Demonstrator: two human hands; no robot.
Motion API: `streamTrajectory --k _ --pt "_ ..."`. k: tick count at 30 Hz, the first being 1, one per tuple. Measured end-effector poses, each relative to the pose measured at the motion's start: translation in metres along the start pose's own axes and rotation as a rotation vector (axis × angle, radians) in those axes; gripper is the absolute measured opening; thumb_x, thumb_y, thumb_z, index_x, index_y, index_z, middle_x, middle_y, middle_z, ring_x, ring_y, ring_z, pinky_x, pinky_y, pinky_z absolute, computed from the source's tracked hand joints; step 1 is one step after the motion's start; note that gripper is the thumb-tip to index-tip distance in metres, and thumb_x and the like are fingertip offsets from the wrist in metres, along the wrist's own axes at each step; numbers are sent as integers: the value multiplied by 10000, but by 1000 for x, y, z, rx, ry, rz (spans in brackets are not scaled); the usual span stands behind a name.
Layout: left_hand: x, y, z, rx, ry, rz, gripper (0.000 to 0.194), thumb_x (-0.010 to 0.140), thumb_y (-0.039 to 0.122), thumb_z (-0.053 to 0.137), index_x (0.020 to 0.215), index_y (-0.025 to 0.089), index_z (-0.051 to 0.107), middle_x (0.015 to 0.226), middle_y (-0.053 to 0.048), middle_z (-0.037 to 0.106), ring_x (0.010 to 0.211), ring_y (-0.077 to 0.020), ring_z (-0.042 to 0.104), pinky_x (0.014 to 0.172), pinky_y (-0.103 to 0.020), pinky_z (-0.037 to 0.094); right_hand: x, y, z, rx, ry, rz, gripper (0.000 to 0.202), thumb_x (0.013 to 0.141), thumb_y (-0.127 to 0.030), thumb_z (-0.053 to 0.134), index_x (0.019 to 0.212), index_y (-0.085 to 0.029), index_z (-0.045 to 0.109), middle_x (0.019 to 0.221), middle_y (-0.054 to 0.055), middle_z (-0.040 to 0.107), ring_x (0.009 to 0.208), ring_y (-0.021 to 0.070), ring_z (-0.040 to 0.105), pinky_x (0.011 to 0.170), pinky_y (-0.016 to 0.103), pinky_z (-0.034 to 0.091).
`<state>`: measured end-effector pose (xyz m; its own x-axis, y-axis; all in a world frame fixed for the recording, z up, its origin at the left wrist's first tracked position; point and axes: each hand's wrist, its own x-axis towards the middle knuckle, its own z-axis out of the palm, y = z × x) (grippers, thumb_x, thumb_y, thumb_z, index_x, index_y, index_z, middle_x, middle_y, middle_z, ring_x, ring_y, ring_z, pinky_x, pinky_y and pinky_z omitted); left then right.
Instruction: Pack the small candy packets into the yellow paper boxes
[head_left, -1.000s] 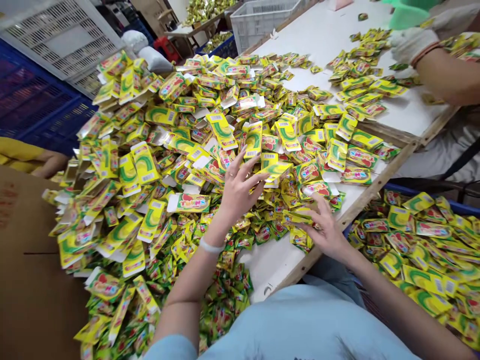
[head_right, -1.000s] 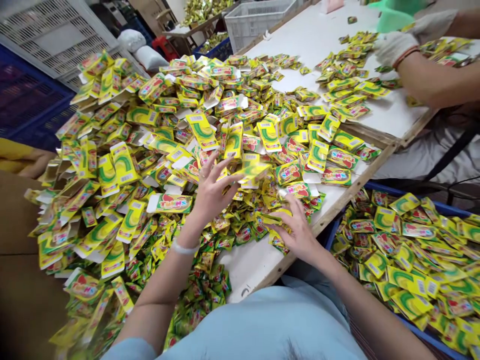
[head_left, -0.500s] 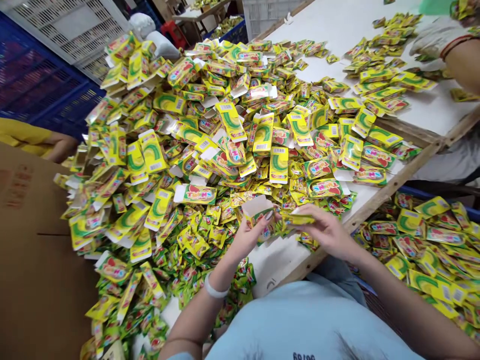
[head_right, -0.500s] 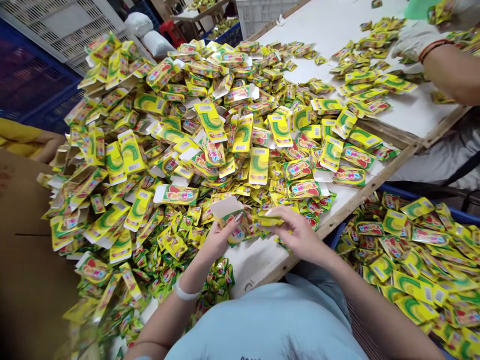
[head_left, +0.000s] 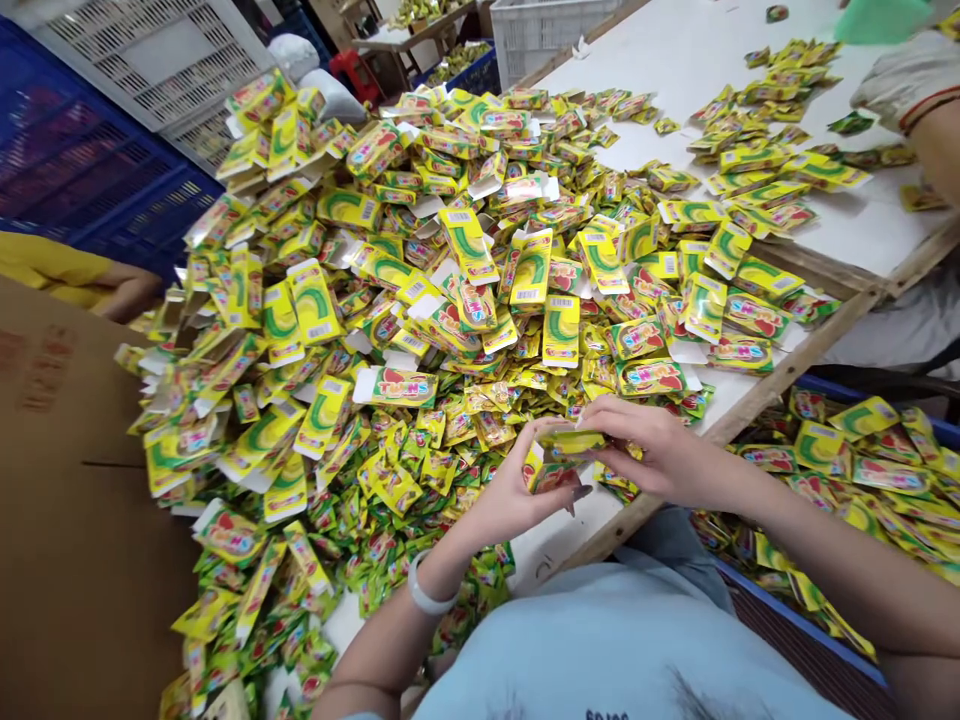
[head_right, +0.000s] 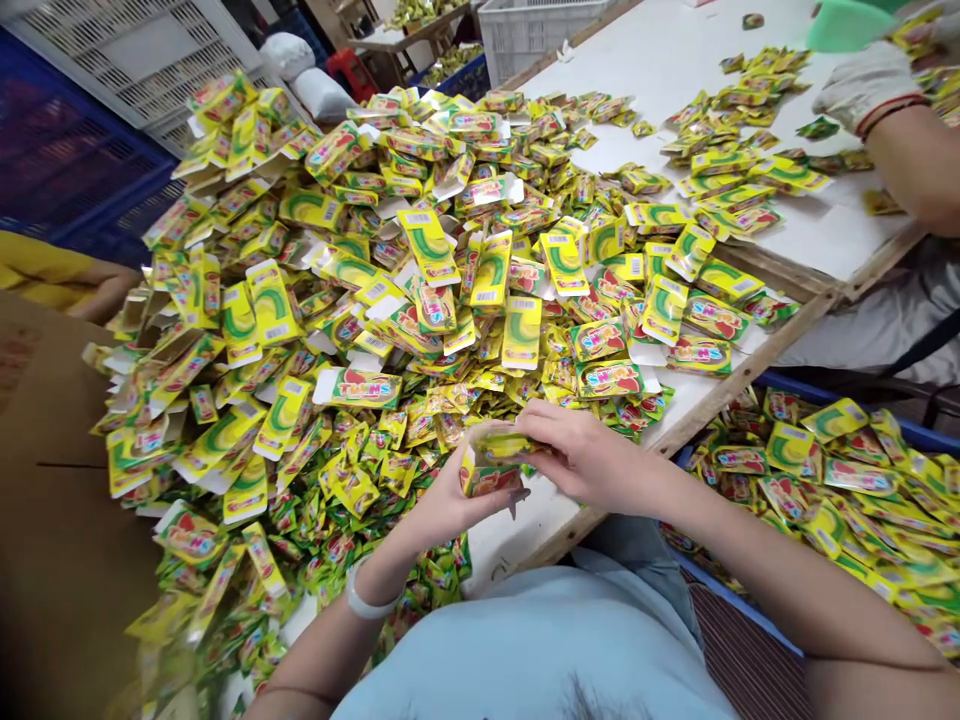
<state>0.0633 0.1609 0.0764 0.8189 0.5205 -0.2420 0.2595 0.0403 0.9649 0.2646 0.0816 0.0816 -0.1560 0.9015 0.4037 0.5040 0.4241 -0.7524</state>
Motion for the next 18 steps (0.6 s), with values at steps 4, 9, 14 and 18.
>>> streamTrajectory --k 4,9,14,18 --pt "1 -7 4 71 -36 12 601 831 276 719 1364 247 441 1309 -105 575 1062 -228 647 911 -337 556 0 -13 -9 -100 -211 141 232 905 -73 522 1038 -177 680 916 73 660 806 194 656 711 306 534" --pt "0 -16 6 154 -104 -4 652 824 221 699 1408 254 411 1415 -102 522 1279 -270 533 1102 -405 423 -5 -16 -7 -72 -248 119 249 904 -106 537 1103 -212 644 1055 78 668 944 202 663 797 315 535" --pt "-10 -28 7 115 -173 -112 691 807 225 708 1425 225 400 1348 -112 568 1153 -257 595 1004 -390 479 -29 -2 11 -34 -115 142 120 964 -157 486 893 -200 574 814 29 613 724 160 607 632 259 475" --pt "-11 -36 7 18 -235 -192 738 800 301 729 1438 212 370 1191 -85 634 1018 -229 623 927 -383 504 -39 4 27 -31 -54 129 127 989 -173 454 906 -197 547 824 27 572 709 151 570 624 254 448"
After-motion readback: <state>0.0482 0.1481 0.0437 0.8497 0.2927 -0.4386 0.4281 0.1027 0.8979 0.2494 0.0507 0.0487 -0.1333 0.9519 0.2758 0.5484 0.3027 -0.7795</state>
